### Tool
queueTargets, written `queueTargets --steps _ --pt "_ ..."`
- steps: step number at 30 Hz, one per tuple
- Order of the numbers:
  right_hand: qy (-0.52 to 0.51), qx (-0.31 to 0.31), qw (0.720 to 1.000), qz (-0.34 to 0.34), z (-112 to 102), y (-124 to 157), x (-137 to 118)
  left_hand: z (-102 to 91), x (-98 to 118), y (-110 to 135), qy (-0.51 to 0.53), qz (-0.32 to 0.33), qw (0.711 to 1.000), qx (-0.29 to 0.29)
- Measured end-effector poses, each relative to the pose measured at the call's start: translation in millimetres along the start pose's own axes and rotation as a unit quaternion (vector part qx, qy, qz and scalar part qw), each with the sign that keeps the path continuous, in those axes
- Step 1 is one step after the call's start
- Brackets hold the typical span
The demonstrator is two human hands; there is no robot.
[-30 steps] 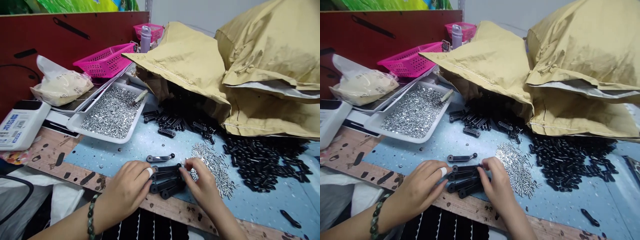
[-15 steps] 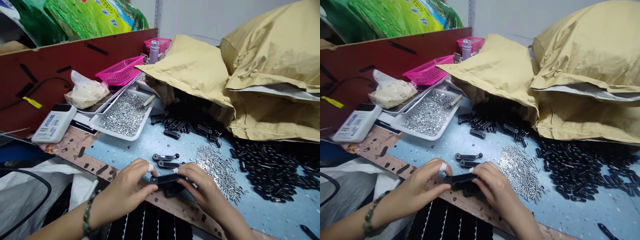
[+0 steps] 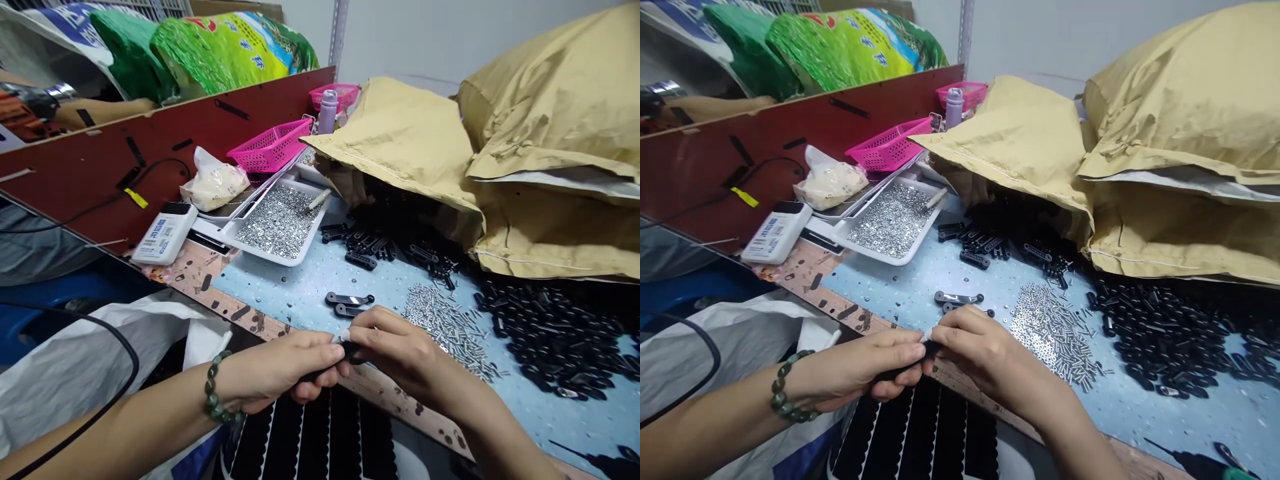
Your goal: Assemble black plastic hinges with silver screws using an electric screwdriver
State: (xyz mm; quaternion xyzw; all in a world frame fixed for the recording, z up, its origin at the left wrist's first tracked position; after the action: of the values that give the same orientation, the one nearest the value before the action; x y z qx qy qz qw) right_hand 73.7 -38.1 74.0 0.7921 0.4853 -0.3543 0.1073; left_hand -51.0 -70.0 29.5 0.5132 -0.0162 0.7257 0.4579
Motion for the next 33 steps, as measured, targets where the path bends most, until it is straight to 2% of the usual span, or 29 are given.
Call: queueTargets --steps 3,5,6,7,9,11,12,14,16,19,24,27,29,31,33 --pt "0.011 0.026 1.000 -0.006 -1 -1 0 -1.0 4 -2 -0.053 0.006 0.999 0.011" --pt "0.023 0.052 0.998 -0.007 -3 2 6 -4.7 12 -7 -0.149 0.030 0.988 0.031" --pt "0.030 0.069 0.997 -0.004 -4 5 11 -8.3 19 -10 -0.219 0.058 0.972 0.056" --pt "0.038 0.085 0.996 0.003 -5 9 18 -12.7 27 -14 -0.300 0.096 0.944 0.093" --pt "0.062 0.107 0.992 0.031 -2 20 36 -21.0 40 -21 -0.455 0.168 0.855 0.184" --pt "0.097 0.111 0.987 0.069 5 31 54 -25.7 37 -33 -0.563 0.186 0.771 0.232" --pt "0.117 0.110 0.983 0.087 10 35 62 -27.0 29 -43 -0.596 0.169 0.751 0.228" --pt "0.159 0.115 0.974 0.113 18 43 71 -24.9 12 -60 -0.637 0.150 0.728 0.204" --pt "0.192 0.149 0.960 0.137 22 50 74 -19.8 -1 -70 -0.653 0.154 0.709 0.216" --pt "0.231 0.197 0.938 0.168 31 58 68 -12.1 -8 -73 -0.646 0.171 0.694 0.270" --pt "0.296 0.130 0.931 0.169 71 52 59 -8.4 -14 -71 -0.634 0.207 0.687 0.288" --pt "0.283 0.124 0.932 0.191 81 45 62 -9.7 -17 -77 -0.633 0.215 0.687 0.285" --pt "0.257 0.113 0.940 0.194 78 41 62 -8.0 -16 -82 -0.629 0.212 0.691 0.286" --pt "0.225 0.123 0.949 0.186 65 44 58 -4.5 -10 -79 -0.616 0.215 0.699 0.293" --pt "0.181 0.171 0.952 0.180 43 60 54 -2.1 3 -60 -0.588 0.243 0.709 0.304"
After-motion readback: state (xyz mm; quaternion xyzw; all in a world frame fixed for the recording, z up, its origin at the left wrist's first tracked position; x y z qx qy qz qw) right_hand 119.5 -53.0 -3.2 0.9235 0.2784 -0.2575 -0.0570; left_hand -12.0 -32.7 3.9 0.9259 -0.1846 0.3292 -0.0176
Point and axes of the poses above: each hand's wrist, its own y-axis away from the middle knuckle, its own z-axis out of the palm, x = y × z, the point moved 6 cm from there along -y, towards the middle knuckle, and after that the axes turned 3 degrees about -x, right-handed, at the moved point
